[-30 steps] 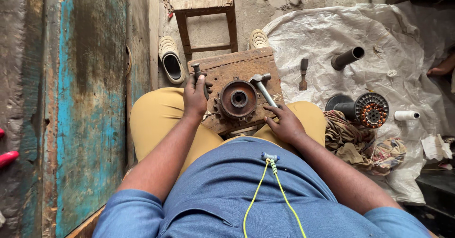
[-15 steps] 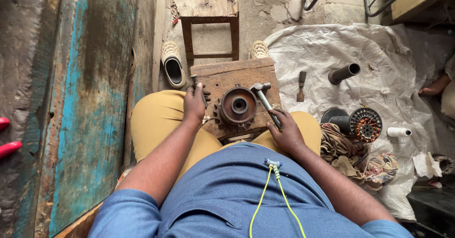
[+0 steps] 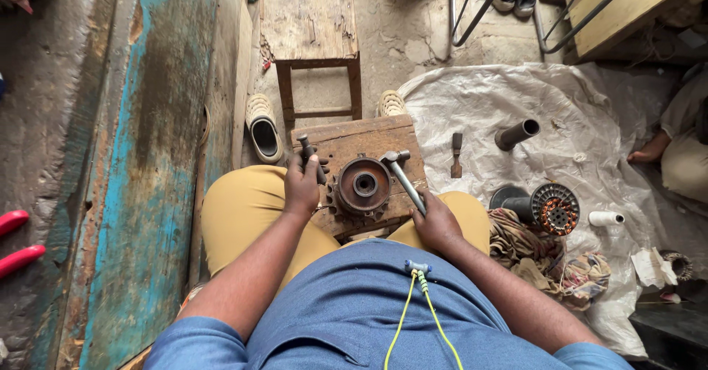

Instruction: The person uses a hammer to repeatedly strike a metal pin inserted into a circular metal component resting on a wooden block. The person adjusts the pin and component between strikes while seated in a workshop.

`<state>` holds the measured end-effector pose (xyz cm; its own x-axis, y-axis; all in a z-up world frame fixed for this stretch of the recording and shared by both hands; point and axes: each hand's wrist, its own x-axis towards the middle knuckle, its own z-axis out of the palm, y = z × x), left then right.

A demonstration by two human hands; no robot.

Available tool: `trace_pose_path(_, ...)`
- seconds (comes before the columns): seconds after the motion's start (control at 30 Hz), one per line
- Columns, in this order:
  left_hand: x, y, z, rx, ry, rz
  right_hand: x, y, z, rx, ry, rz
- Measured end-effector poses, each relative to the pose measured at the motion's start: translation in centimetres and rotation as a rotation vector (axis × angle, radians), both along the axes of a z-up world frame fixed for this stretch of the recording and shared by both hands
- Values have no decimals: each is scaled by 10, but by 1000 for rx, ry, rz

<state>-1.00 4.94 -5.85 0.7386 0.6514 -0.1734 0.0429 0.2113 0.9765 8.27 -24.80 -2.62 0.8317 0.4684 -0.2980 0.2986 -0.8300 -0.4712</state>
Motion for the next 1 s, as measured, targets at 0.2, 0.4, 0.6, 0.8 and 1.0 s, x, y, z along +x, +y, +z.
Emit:
trace_pose_path(0.2,-4,-20,64,299,-34,-207,14,-14,-31,63,165,-151)
trace_pose_path(0.4,13,-28,93,486,61,-359,24,-40,-20,509,341,-220)
trace_pose_path(0.6,34,-29,102,624,121,-450,16,-69,32,638,507,-294)
trace_pose_path(0.8,40,-37,103,737,229,-558,10,-77,79,730,581,-243)
trace_pose_path(1.0,40,-37,99,774,126,-584,8,-64,106,649,536,-209)
